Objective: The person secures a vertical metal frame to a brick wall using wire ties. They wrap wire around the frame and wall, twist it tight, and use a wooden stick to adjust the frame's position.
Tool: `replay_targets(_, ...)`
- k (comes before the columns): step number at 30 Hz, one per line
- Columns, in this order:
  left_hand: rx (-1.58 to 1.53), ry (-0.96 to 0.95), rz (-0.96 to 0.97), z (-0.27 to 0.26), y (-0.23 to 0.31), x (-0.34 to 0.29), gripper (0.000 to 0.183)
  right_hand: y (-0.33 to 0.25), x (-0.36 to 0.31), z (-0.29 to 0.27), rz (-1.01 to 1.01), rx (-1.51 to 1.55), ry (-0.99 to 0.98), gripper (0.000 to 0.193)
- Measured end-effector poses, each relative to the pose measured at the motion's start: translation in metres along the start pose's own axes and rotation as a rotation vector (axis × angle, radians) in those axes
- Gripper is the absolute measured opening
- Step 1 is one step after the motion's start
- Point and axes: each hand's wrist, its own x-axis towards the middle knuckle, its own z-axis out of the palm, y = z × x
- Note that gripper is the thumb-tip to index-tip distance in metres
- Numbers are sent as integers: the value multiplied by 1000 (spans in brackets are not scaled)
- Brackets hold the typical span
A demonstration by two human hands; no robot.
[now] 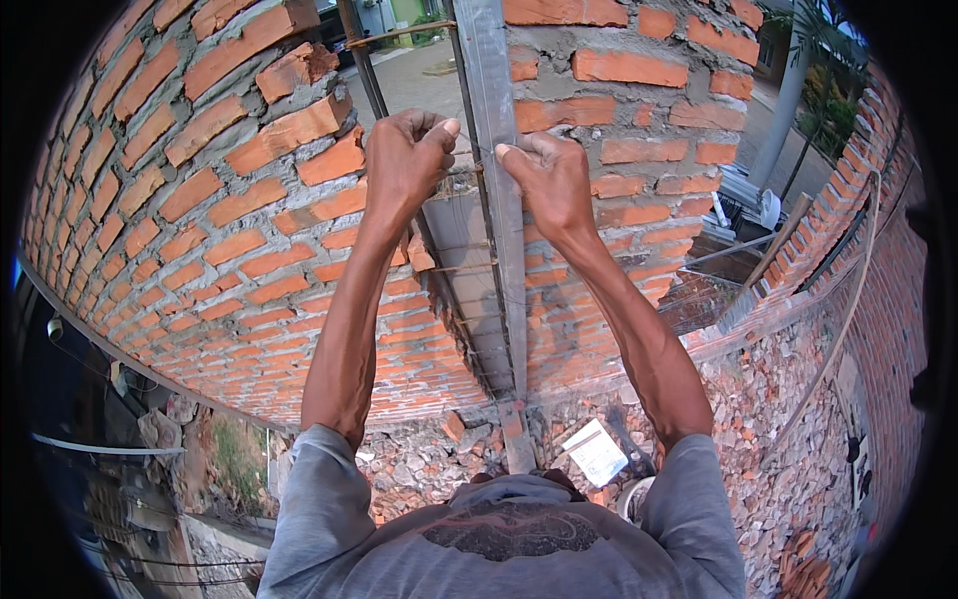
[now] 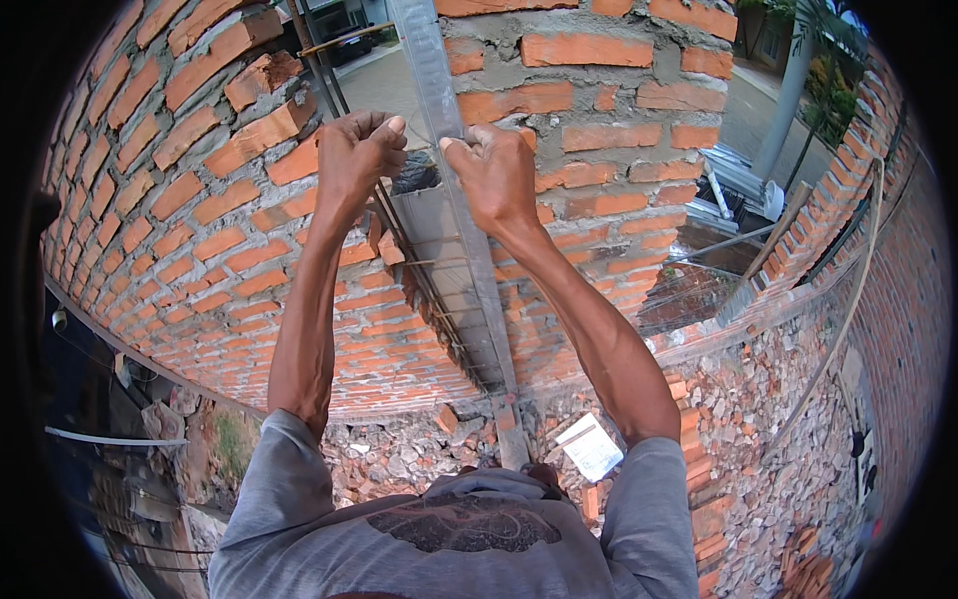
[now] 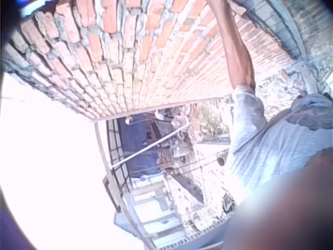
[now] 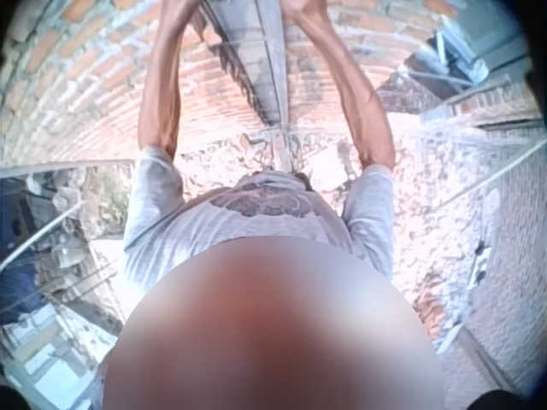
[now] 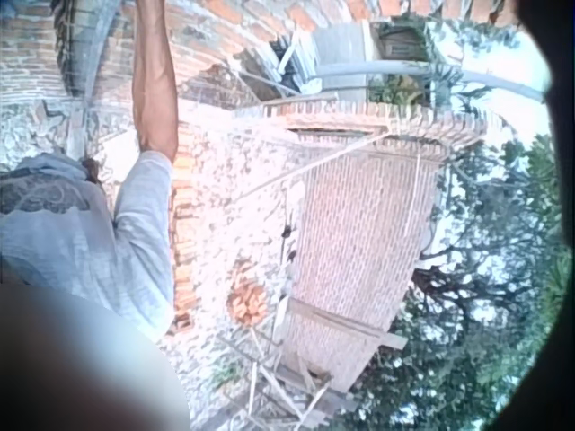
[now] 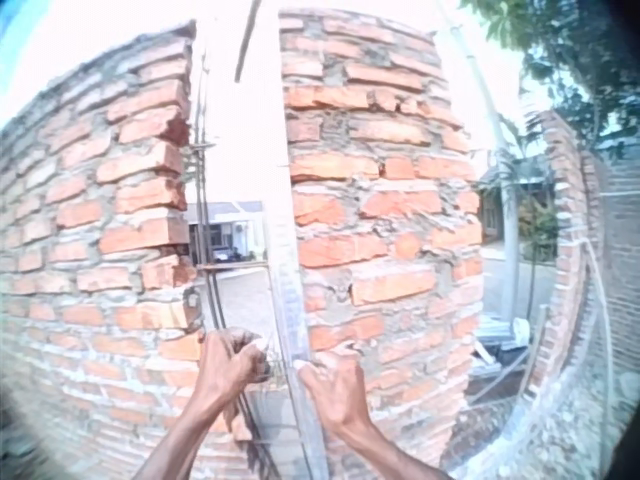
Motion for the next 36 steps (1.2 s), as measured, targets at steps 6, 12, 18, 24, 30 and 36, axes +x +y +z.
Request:
replay_targets(6, -321, -85, -243, 10, 5, -1, 24, -5, 1, -3, 19, -42, -10, 27)
replay_targets(12, -356, -17, -267, 16, -1, -3, 32, -5, 4, -5, 37, -111, -25, 28)
replay_targets(18, 247, 261, 240, 17, -1, 6, 34, -4, 3, -2, -21, -165, -13, 31)
replay_targets(24, -253, -33, 285, 15, -6, 24, 30, -7, 0, 2, -40, -261, 4, 28)
replay_targets(30, -228, -95, 260, 18, -6, 23, 25, -12, -3, 7, -46, -299, 35, 25)
replay_targets(36, -193, -62, 236, 23, -1, 25, 24, -11, -3, 7, -91, -418, 28, 24)
